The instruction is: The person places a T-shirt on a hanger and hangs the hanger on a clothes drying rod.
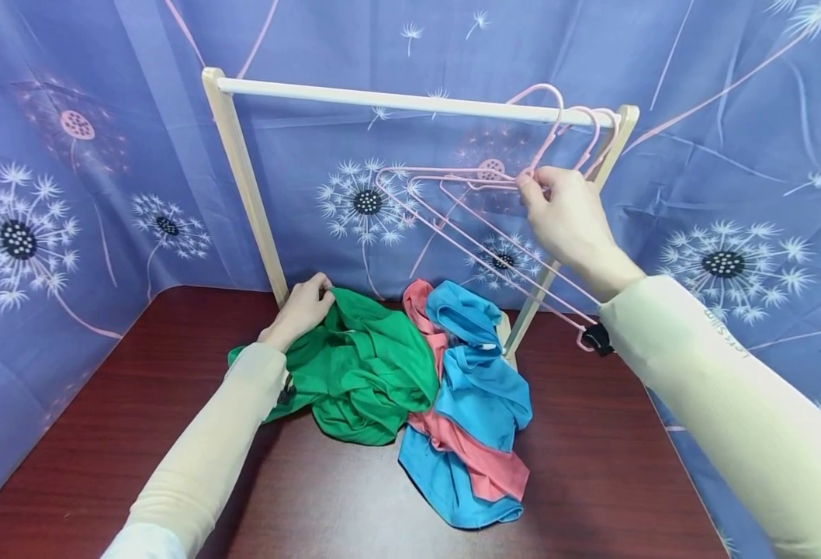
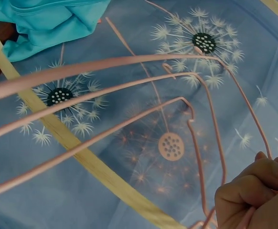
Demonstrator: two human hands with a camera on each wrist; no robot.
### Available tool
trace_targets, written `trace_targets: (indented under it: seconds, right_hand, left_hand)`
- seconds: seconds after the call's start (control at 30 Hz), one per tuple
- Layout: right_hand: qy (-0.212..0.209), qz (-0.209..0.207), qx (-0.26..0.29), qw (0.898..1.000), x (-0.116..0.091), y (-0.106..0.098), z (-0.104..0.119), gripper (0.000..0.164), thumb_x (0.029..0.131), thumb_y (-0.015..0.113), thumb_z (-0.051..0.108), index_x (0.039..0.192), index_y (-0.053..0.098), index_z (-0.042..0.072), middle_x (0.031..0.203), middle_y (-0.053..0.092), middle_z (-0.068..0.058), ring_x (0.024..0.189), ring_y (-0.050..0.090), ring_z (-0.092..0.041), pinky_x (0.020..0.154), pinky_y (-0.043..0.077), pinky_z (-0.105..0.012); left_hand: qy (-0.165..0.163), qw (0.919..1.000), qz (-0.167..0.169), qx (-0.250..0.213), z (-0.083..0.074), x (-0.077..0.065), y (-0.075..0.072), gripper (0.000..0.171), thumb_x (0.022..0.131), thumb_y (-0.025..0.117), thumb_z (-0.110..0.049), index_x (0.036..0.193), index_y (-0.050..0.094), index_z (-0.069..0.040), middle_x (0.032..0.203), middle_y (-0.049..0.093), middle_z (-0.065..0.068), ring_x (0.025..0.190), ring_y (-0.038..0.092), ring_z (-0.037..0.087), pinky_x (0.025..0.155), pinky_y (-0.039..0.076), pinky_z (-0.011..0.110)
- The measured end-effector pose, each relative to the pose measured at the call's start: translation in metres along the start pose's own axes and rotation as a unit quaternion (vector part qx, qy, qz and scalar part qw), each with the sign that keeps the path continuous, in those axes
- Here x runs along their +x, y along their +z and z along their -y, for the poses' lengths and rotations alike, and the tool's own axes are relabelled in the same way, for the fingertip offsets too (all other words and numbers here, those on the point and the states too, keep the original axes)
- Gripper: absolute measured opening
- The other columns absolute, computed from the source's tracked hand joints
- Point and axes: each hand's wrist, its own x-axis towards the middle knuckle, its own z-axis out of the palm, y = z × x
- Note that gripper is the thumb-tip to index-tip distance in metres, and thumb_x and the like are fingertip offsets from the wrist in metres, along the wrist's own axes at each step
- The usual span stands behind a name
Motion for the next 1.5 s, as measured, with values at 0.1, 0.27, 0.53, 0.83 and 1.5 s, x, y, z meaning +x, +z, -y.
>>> trace_targets:
  seconds: [0.1,0.27,0.53,0.83,1.5]
  right_hand:
    - [-0.003,-0.005,-0.008,1.000,-0.004,-0.008,0.000,0.044,0.102,0.042,0.042,0.094,0.069,0.007,0.057,0.043,-0.003,0.052,0.039,-0.019,0.051,0.030,-0.033]
    - [-0.005,0.002,-0.011,1.000,-0.017,-0.024,0.004,0.045,0.101,0.044,0.046,0.095,0.070,0.010,0.052,0.039,-0.003,0.045,0.035,-0.017,0.046,0.028,-0.034]
    - [-0.030,0.010,-0.016,0.999,-0.046,-0.037,0.012,0.039,0.100,0.047,0.046,0.094,0.071,0.015,0.051,0.036,-0.007,0.041,0.031,-0.019,0.044,0.024,-0.033]
    - [-0.038,0.017,-0.013,0.999,-0.077,-0.044,0.012,0.031,0.100,0.053,0.040,0.097,0.071,0.016,0.052,0.032,-0.007,0.041,0.029,-0.020,0.044,0.021,-0.033]
    - [-0.063,0.056,0.017,0.996,-0.095,-0.038,0.013,0.018,0.100,0.059,0.030,0.096,0.072,0.019,0.050,0.032,-0.005,0.039,0.031,-0.017,0.044,0.022,-0.031]
  left_hand:
    - [0.028,0.9995,0.004,-0.016,-0.003,-0.001,-0.006,0.010,0.100,0.046,-0.015,0.091,0.047,-0.009,0.108,0.066,0.015,0.060,0.046,0.021,0.060,0.039,0.033]
    - [0.065,0.9973,0.013,-0.033,-0.016,-0.004,-0.020,0.012,0.098,0.048,-0.014,0.087,0.046,-0.010,0.091,0.066,0.015,0.051,0.032,0.018,0.053,0.033,0.032]
    - [0.062,0.9973,0.003,-0.040,-0.041,-0.012,-0.044,0.008,0.096,0.050,-0.014,0.088,0.052,-0.012,0.063,0.044,0.005,0.053,0.038,0.020,0.054,0.035,0.033]
    - [0.011,0.9978,0.024,-0.061,-0.077,-0.013,-0.064,0.011,0.095,0.050,-0.015,0.093,0.057,-0.007,0.078,0.062,0.009,0.064,0.066,0.018,0.069,0.053,0.033]
    - [-0.017,0.9984,0.047,0.027,-0.160,-0.008,-0.123,0.026,0.092,0.051,-0.027,0.079,0.058,-0.006,0.069,0.067,0.007,0.059,0.070,0.016,0.071,0.047,0.034]
